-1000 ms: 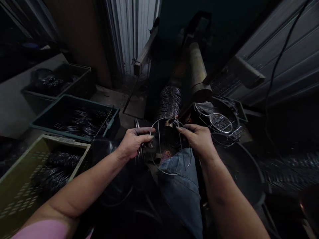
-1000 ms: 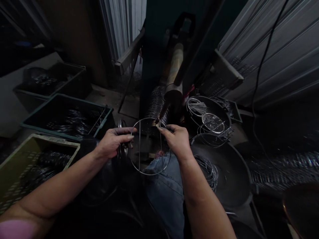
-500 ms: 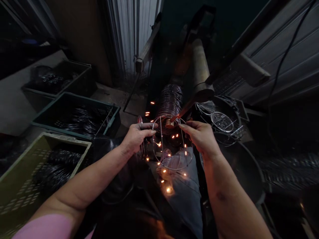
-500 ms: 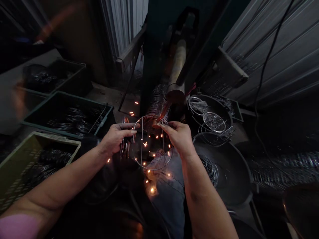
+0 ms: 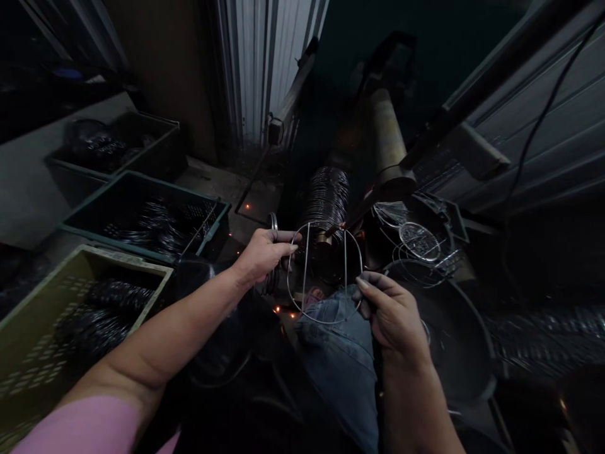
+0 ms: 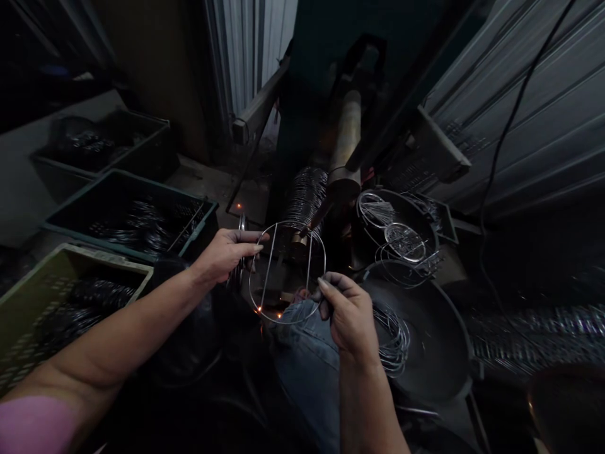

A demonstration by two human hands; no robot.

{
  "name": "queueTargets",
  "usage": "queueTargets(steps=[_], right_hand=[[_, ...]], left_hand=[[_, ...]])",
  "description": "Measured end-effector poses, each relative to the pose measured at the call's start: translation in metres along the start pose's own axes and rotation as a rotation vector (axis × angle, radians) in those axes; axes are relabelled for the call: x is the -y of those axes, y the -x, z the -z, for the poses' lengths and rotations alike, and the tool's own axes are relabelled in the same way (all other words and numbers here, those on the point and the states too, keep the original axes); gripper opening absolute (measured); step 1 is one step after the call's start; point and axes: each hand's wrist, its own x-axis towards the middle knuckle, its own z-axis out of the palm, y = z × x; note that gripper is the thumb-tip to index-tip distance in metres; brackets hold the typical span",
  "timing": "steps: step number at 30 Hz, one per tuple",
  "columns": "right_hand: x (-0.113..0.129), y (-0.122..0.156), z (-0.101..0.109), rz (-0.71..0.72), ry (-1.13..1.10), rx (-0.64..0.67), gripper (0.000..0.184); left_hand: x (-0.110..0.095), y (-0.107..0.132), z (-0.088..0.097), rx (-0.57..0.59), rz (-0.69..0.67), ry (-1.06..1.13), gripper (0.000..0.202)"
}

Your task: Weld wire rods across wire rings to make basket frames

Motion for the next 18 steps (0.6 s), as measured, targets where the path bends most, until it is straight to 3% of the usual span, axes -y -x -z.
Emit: queueTargets(steps=[6,12,14,18], right_hand=[[-0.007,-0.007,0.002,-0.039,0.0,0.071,0.022],[-0.016,0.004,0.021,-0.059,0.032,0.219,0.017],[-0.019,0.009,0.026,-0.088,0.009,0.201,0.018],[-0.021,0.01,0.03,-0.086,-0.05,0.045,0.026]], left_hand=[[-0.006,0.001,0.004,0.019,-0.125,-0.124,0.031],[0.009,0.017,0.003,0.005,-0.198,-0.221,0.033],[0.013,0.016,-0.001,0.044,-0.135,-0.16,0.031],[0.013,0.005,-0.015,0.134,-0.024,-0.047,0.028]])
